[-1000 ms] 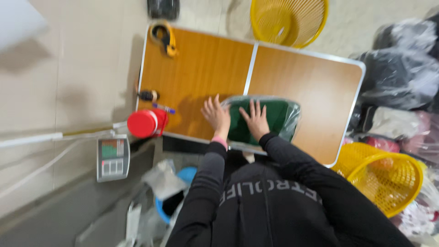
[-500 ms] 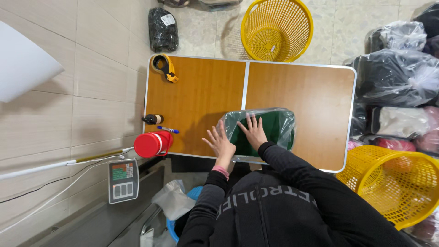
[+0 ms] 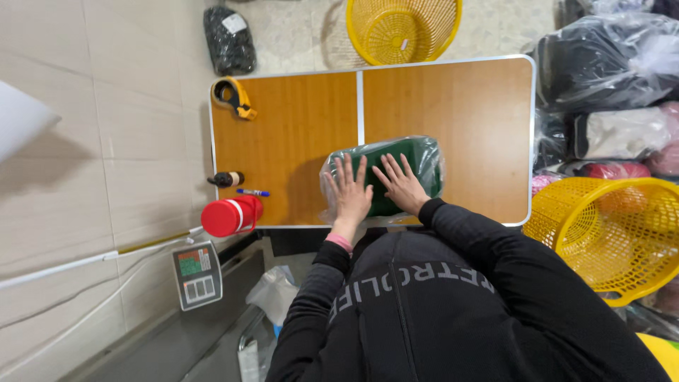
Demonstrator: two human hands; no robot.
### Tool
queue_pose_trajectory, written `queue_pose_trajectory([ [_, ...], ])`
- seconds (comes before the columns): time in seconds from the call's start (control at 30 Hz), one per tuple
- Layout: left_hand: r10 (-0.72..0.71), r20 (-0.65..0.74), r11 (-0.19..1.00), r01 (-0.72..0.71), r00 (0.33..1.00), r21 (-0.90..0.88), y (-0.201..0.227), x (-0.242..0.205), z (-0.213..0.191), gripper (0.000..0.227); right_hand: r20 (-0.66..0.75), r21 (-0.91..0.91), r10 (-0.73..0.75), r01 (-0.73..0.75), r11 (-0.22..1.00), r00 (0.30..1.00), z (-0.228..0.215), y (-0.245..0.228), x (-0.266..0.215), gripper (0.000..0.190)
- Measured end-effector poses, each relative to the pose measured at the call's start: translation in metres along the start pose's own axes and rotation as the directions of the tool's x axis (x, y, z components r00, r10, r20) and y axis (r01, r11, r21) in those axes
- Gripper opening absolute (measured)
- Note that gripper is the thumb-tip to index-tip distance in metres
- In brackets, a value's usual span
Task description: The person folds several pieces of clothing on a table, stacks them, and places the stack into a clear plastic bag. They then seal the bag and mark it with a marker.
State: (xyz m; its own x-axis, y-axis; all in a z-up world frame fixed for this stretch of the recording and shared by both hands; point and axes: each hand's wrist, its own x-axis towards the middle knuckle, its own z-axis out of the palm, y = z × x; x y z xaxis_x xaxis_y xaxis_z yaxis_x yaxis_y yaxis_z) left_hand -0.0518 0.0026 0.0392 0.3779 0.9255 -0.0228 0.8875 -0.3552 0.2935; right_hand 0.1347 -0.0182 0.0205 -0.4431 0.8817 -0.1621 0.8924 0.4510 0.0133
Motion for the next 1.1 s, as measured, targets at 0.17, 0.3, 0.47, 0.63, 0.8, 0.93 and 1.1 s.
queue_pose_trajectory([
  [0.17, 0.185, 0.073, 0.978, -0.19, 0.98, 0.081, 0.025, 0.009, 0.035, 0.091, 0.124, -0.229, -0.07, 0.097, 0.969, 0.99, 0.024, 0.017, -0.037, 0.07],
  [0.3, 0.28, 0.183, 0.951, -0.299, 0.942, 0.083, 0.032, 0.008, 0.057, 0.089, 0.139, -0.358, -0.114, 0.157, 0.92, 0.984, 0.036, 0.027, -0.05, 0.061],
  [0.47, 0.282, 0.302, 0.938, -0.328, 0.911, 0.115, 0.035, 0.0, 0.073, 0.089, 0.208, -0.246, -0.205, 0.255, 0.935, 0.956, 0.029, 0.032, -0.06, 0.033],
  [0.63, 0.212, 0.333, 0.953, -0.27, 0.919, 0.139, 0.035, 0.001, 0.083, 0.089, 0.171, -0.116, -0.304, 0.325, 0.938, 0.937, 0.024, 0.04, -0.06, 0.019],
  [0.8, 0.188, 0.35, 0.959, -0.248, 0.918, 0.137, 0.035, 0.004, 0.085, 0.088, 0.114, -0.014, -0.422, 0.426, 0.904, 0.899, 0.027, 0.042, -0.057, 0.018],
  [0.93, 0.176, 0.324, 0.964, -0.23, 0.93, 0.136, 0.039, 0.001, 0.084, 0.088, 0.155, 0.068, -0.475, 0.47, 0.88, 0.866, 0.019, 0.045, -0.058, 0.011],
  [1.1, 0.152, 0.266, 0.984, -0.17, 0.952, 0.046, 0.046, -0.009, 0.087, 0.08, 0.056, 0.267, -0.483, 0.453, 0.851, 0.874, -0.003, 0.056, -0.061, 0.009],
])
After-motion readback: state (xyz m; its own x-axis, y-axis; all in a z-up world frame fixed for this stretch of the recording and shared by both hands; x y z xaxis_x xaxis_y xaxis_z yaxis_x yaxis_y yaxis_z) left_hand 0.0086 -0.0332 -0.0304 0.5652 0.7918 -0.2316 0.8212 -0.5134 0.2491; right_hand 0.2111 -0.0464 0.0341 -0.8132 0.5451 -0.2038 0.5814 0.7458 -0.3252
